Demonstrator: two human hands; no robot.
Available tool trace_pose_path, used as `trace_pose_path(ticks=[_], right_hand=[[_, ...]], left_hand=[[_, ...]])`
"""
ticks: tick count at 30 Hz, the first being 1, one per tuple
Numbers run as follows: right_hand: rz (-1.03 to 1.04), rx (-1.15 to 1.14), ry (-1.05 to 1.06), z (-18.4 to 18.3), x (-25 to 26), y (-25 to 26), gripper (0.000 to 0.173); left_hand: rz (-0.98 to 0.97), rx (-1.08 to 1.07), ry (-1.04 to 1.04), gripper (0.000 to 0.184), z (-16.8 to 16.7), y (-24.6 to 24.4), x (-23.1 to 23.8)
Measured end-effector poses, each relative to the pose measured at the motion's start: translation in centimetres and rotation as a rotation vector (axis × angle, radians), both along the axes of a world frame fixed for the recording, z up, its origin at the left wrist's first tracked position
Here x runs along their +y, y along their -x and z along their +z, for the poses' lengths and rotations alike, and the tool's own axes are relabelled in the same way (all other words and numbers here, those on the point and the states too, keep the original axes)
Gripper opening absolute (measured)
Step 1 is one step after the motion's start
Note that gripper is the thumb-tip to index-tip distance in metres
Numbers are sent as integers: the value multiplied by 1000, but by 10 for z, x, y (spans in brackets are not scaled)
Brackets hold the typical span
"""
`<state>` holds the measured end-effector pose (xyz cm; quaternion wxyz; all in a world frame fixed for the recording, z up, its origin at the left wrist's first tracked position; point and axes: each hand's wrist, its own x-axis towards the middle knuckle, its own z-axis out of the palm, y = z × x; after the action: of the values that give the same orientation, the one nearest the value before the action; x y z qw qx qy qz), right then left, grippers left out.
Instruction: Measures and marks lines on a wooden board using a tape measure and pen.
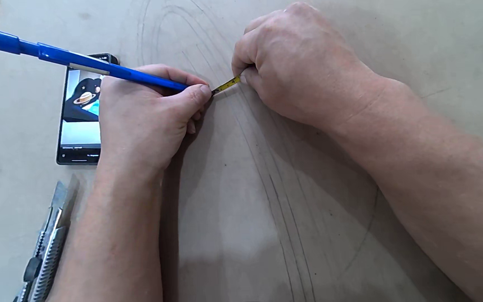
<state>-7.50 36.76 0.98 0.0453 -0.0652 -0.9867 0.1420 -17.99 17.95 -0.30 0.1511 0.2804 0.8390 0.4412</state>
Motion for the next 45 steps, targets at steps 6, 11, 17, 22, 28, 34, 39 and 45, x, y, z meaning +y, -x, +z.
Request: trace_pose_path(ticks=[6,11,17,22,28,34,39,45], right_hand=[[-15,-6,-1,0,-6,-11,21],[-19,-9,-1,1,-10,-21,21],[-26,-15,-3,1,-16,-32,21],[-32,-3,-7,0,-21,-41,21],[-45,3,-4,0,-27,-54,20],[-47,16,-11,-2,-34,-69,20],[-55,4,13,0,-41,-81,22],[-80,-3,25,0,-48,-92,21]], left_hand=[[-17,5,1,7,0,-9,-4],[-31,15,4,8,0,-16,-8],[-45,21,2,8,-1,-24,-13],[-52,20,6,8,0,-32,-17],[-66,20,0,8,1,-43,-22],[-87,6,-8,8,0,-56,-29],[-123,3,-16,8,-3,-62,-36],[-136,-17,-19,10,-5,-68,-41]])
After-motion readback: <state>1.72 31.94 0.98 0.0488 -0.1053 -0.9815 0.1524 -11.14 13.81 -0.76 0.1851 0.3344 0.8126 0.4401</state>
